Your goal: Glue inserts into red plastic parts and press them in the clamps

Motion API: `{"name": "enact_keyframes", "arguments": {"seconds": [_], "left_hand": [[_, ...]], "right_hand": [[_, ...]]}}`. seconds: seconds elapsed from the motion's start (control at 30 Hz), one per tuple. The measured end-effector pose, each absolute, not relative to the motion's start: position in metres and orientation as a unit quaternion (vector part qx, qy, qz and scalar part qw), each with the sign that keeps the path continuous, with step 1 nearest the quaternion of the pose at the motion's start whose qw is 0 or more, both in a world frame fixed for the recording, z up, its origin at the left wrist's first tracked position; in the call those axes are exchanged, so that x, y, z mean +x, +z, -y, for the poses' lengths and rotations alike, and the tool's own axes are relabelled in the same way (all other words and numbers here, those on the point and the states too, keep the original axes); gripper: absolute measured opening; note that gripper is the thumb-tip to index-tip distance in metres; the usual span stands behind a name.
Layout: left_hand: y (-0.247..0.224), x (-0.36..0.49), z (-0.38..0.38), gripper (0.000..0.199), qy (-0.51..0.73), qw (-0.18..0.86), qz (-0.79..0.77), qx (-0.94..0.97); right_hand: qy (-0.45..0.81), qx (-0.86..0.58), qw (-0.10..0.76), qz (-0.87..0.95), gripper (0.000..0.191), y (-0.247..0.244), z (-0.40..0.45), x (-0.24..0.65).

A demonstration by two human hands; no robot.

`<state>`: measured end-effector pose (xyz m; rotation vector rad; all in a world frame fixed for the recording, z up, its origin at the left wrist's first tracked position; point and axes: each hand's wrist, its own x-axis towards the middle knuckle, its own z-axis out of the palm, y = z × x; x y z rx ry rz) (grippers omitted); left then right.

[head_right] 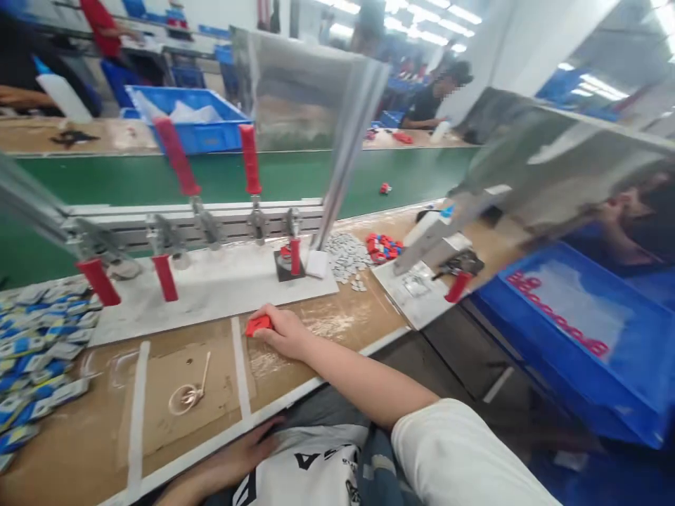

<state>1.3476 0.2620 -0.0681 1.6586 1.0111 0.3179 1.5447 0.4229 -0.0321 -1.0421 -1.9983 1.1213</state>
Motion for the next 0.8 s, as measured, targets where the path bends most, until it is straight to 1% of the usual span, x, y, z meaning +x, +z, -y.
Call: {"name": "enact_keyframes", "arguments": {"seconds": [0.03, 0.1, 0.17, 0.23, 0.3, 0.33, 0.4, 0.43, 0.53, 0.57, 0.6, 0.67, 0.73, 0.77, 0.8], "left_hand": [[-0.059, 1.345, -0.256, 0.03, 0.114, 0.59, -0.393, 0.696], [-0.041, 1.339, -0.248, 0.039, 0.116, 0.672, -0.351, 0.641], [-0.023, 1.336, -0.248, 0.056, 0.21, 0.719, -0.367, 0.552], [-0.008, 1.343, -0.252, 0.075, 0.336, 0.696, -0.404, 0.489], [0.001, 1.357, -0.255, 0.086, 0.416, 0.628, -0.432, 0.496], [0.003, 1.365, -0.254, 0.086, 0.434, 0.585, -0.45, 0.517], [0.006, 1.376, -0.25, 0.079, 0.449, 0.507, -0.491, 0.549], [0.007, 1.379, -0.246, 0.075, 0.458, 0.481, -0.507, 0.549], [0.015, 1.37, -0.234, 0.059, 0.533, 0.461, -0.507, 0.496], [0.02, 1.36, -0.232, 0.055, 0.567, 0.455, -0.498, 0.473], [0.025, 1.348, -0.232, 0.051, 0.602, 0.437, -0.494, 0.45], [0.032, 1.318, -0.239, 0.05, 0.657, 0.384, -0.502, 0.411], [0.031, 1.287, -0.254, 0.056, 0.678, 0.351, -0.524, 0.378], [0.028, 1.273, -0.262, 0.059, 0.676, 0.353, -0.535, 0.364], [0.022, 1.263, -0.269, 0.062, 0.67, 0.36, -0.545, 0.352]], "right_hand": [[0.399, -0.396, 0.32, 0.762, 0.036, -0.033, -0.424, 1.546], [0.347, -0.398, 0.36, 0.769, 0.041, -0.035, -0.426, 1.549], [0.308, -0.381, 0.394, 0.777, 0.051, -0.033, -0.422, 1.553], [0.28, -0.329, 0.398, 0.809, 0.065, -0.029, -0.408, 1.552], [0.245, -0.26, 0.395, 0.847, 0.07, -0.024, -0.383, 1.546], [0.226, -0.238, 0.402, 0.855, 0.069, -0.022, -0.367, 1.542], [0.196, -0.227, 0.425, 0.854, 0.063, -0.019, -0.338, 1.538], [0.19, -0.221, 0.435, 0.852, 0.064, -0.017, -0.327, 1.538], [0.209, -0.217, 0.453, 0.839, 0.077, -0.01, -0.319, 1.54], [0.225, -0.239, 0.449, 0.831, 0.076, -0.007, -0.325, 1.539], [0.243, -0.271, 0.428, 0.827, 0.071, -0.004, -0.333, 1.536], [0.274, -0.317, 0.332, 0.845, 0.054, 0.003, -0.353, 1.523], [0.275, -0.299, 0.218, 0.887, 0.043, 0.009, -0.37, 1.507], [0.269, -0.284, 0.183, 0.902, 0.04, 0.011, -0.375, 1.501], [0.263, -0.279, 0.171, 0.908, 0.039, 0.012, -0.378, 1.496]]}}
